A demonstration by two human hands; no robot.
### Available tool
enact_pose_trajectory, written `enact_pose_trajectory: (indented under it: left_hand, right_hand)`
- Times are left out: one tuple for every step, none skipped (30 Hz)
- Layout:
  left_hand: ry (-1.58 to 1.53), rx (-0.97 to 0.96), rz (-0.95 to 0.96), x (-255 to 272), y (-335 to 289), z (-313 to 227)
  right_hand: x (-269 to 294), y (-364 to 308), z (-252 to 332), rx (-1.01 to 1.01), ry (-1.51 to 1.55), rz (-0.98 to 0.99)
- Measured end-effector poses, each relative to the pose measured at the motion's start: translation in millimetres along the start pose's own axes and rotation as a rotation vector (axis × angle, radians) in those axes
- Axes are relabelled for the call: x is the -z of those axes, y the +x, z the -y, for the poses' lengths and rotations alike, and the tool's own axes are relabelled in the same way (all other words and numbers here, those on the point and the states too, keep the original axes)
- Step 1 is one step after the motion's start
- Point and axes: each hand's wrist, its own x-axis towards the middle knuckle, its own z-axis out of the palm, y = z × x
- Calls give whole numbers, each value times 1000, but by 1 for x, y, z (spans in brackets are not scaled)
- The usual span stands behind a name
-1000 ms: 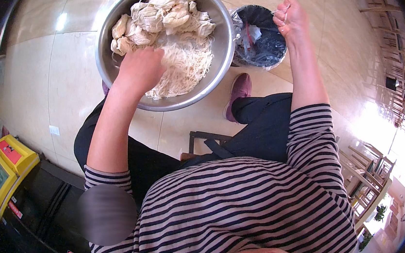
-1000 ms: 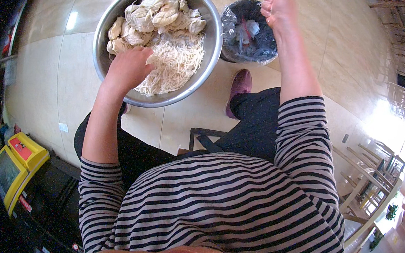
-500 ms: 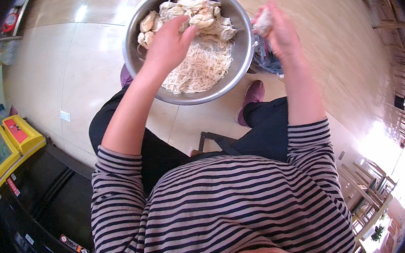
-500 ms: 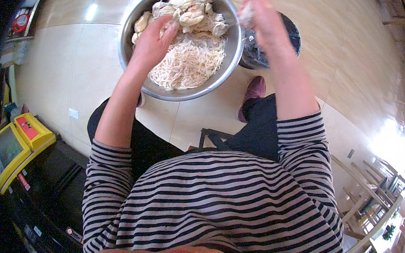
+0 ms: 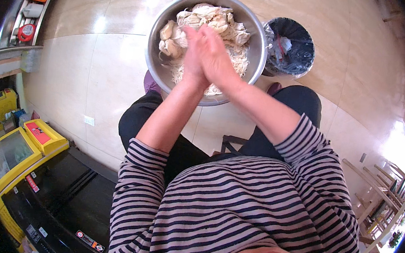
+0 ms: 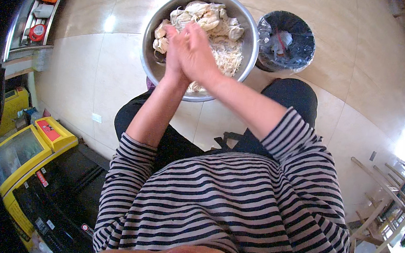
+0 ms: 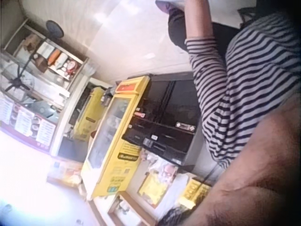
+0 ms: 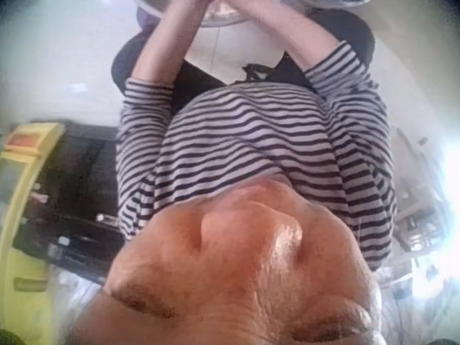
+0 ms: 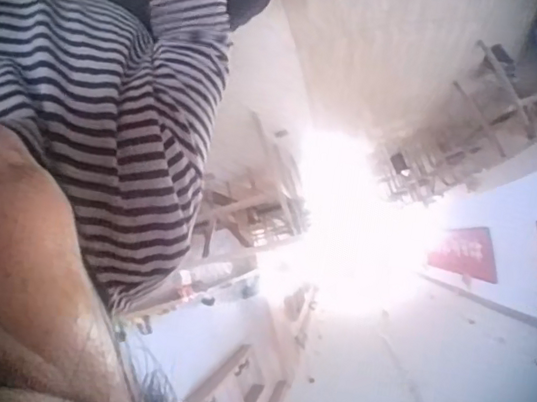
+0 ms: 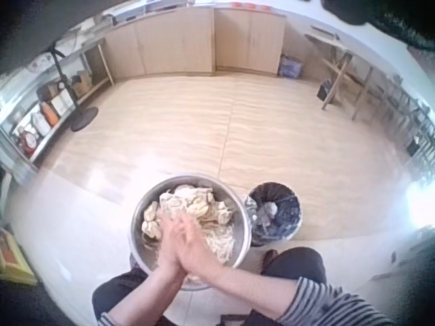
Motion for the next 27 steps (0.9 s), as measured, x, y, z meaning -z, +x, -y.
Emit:
enact_pose_trajectory:
  left_hand:
    - [24,-24,-138,-5,-4,6]
    - [-65,43,-230,-9,-9,11]
    - [-31,2,-206,-14,-13,16]
    - [-42,-78,-66,-18,-18,20]
    - [-23,-130,-7,-21,-21,22]
    - [-15,-156,-5,-24,-22,22]
    - [-19,-72,-56,-24,-22,19]
    - [-47,-70,-32,-23,-21,15]
    - [22,-35,-98,-19,-18,9]
    - [77,-27,-117,-17,-16,3]
    - [132,41,-89,-10,-10,-5]
    - [112,0,-232,-5,-6,-11]
    - [94,20,-330,-3,-4,-15]
    - [113,-26,-389,0,-1,-19]
    - [104,-76,-392,-4,-4,-15]
    - [77,21,-354,-6,-4,-14]
    - [65,71,-299,-11,-7,-10]
    - [48,117,-300,-15,-8,-7]
    - [88,114,-222,-20,-11,-4]
    - [-4,56,-239,-24,-11,-2]
    - [7,-43,-290,-27,-11,-1]
    - [-46,99,-263,-22,-8,-5]
    - [49,137,-282,-20,-8,-6]
    - [83,125,-360,-13,-4,-9]
    - [120,82,-363,-12,-5,-4]
    - [205,-65,-413,-7,-3,-4]
    - [226,82,-432,-6,-4,2]
  right_hand:
    - [1,9,-9,-48,6,-48]
    - [2,13,-15,-73,26,-102]
    - [5,14,-20,-148,22,-153]
    - [2,22,-26,-154,92,-221]
    - [6,25,-29,-336,221,-180]
    - [11,31,-31,-537,375,-126]
    - [10,32,-29,-528,420,-155]
    - [9,29,-27,-452,511,-188]
    - [6,31,-24,-548,570,-190]
    - [4,19,-15,-608,577,-106]
    - [-5,10,-8,-509,472,-105]
    - [-19,0,-4,-256,384,-138]
    - [-25,-4,-2,-153,201,-39]
    - [-22,-4,0,-314,198,-6]
    - [-21,-1,0,-284,295,-25]
    - [-23,-3,0,-384,360,-11]
    - [-14,9,-2,-394,254,-4]
    - [-7,17,-4,-474,128,20]
    - [-6,18,-4,-462,190,-66]
    - [-5,20,-5,-459,379,-125]
    - [-4,20,-5,-472,433,-126]
    - [-6,19,-5,-312,275,-175]
    - [-9,15,-3,-353,263,-105]
    - [-11,13,-4,-414,244,-54]
    - [-14,7,-3,-284,106,-20]
    - [-15,7,-5,-303,240,-70]
    - [-10,11,-6,-353,363,-96]
